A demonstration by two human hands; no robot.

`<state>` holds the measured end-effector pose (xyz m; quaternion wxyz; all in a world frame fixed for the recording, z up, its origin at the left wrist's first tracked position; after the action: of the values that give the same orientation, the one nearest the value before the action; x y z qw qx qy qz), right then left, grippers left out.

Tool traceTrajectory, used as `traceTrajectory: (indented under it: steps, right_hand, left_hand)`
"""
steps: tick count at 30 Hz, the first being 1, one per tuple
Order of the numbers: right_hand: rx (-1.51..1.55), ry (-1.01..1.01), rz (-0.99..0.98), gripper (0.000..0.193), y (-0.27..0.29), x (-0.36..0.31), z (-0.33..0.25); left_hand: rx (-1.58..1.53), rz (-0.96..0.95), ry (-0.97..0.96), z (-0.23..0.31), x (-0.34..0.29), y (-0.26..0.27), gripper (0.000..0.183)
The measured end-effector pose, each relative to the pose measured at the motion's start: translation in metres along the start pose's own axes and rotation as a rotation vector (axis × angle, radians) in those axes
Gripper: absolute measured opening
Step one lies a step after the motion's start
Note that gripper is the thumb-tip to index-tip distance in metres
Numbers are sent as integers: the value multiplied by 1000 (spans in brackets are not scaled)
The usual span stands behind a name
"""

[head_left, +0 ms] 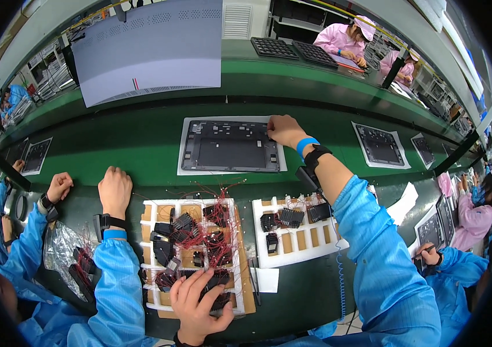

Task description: Assembling electronic components on a plastic housing at a factory workbench, connecting wires and panels.

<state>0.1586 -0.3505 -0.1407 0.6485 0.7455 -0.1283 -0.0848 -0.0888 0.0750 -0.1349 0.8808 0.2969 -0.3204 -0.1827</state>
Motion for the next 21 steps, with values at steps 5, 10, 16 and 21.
traceTrajectory:
  steps: [5, 10, 16, 21]
  right_hand:
    - [18, 3, -4, 24, -9, 1, -1]
    - [59, 52, -5, 26, -15, 1, -4]
    - [331, 0, -24, 25, -25, 5, -2]
    - [256, 34, 55, 29, -29, 4, -21]
  left_hand:
    - [4, -3, -3, -3, 2, -4, 30]
    - [-1, -1, 5, -1, -2, 1, 30]
    - [18, -3, -6, 0, 0, -3, 31]
    - [39, 4, -4, 1, -3, -1, 31]
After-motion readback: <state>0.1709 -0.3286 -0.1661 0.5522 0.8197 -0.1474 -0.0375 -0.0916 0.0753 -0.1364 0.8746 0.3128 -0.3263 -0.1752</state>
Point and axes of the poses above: each hand's wrist, its own x-axis towards the middle knuckle, its own y-axis out of the back of the hand, z = x × y, the point moved 7 cm from there along x, towards the middle knuckle, and after that the axes turned 9 degrees about -x, right-handed, at the moved point
